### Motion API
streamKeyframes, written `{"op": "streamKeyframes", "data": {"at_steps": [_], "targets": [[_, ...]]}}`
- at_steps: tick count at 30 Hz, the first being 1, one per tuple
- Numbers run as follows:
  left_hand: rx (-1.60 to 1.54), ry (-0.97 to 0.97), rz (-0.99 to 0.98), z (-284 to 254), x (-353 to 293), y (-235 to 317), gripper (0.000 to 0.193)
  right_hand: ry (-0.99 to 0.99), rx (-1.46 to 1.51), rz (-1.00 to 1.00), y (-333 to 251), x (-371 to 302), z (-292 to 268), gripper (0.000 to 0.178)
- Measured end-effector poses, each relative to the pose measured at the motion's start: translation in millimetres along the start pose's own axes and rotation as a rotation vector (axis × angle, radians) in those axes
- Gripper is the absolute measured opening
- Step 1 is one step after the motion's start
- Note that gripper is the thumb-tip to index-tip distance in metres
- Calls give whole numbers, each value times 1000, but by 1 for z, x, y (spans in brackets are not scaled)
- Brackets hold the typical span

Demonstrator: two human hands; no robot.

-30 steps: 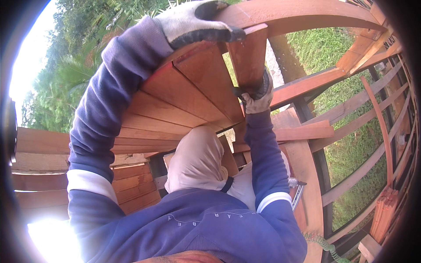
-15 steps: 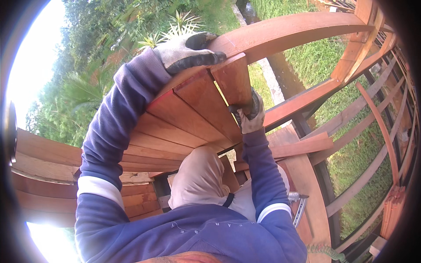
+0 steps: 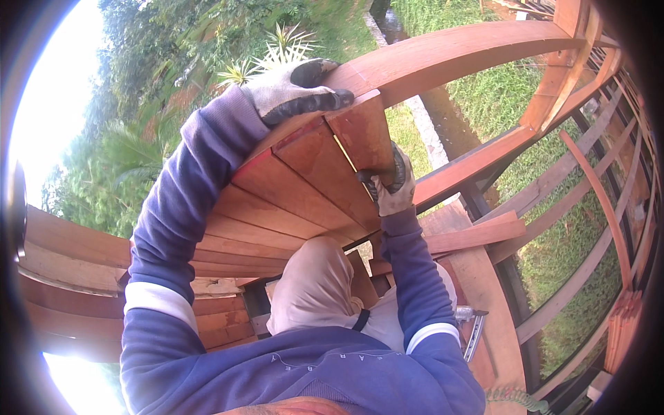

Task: The person installs curved wooden planks onto a wooden structure using a pneumatic nail gun. They position each plank, drive nails to secure it, and occasionally use a level to check alignment. The person also moves around the structure and handles a cardboard box at the end.

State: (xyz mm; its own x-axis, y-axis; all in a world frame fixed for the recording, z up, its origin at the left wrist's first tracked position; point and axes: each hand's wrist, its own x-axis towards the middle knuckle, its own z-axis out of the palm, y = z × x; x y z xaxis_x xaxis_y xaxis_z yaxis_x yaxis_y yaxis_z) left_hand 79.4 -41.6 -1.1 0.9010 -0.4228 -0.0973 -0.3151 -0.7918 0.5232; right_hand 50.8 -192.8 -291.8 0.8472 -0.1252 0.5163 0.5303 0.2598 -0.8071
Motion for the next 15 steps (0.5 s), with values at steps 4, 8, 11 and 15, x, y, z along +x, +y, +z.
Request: {"op": "streamKeyframes", "data": {"at_steps": [4, 8, 11, 15], "targets": [[-130, 10, -18, 2, -8, 10, 71, -14, 85, 68, 4, -1, -3, 65], [-213, 8, -10, 8, -11, 10, 70, 36, 35, 57, -4, -3, -8, 71], [-137, 56, -6, 7, -8, -2, 71, 79, 151, 66, -36, 2, -15, 84], [-2, 82, -43, 1, -8, 14, 82, 148, -1, -81, -50, 7, -56, 101]]}}
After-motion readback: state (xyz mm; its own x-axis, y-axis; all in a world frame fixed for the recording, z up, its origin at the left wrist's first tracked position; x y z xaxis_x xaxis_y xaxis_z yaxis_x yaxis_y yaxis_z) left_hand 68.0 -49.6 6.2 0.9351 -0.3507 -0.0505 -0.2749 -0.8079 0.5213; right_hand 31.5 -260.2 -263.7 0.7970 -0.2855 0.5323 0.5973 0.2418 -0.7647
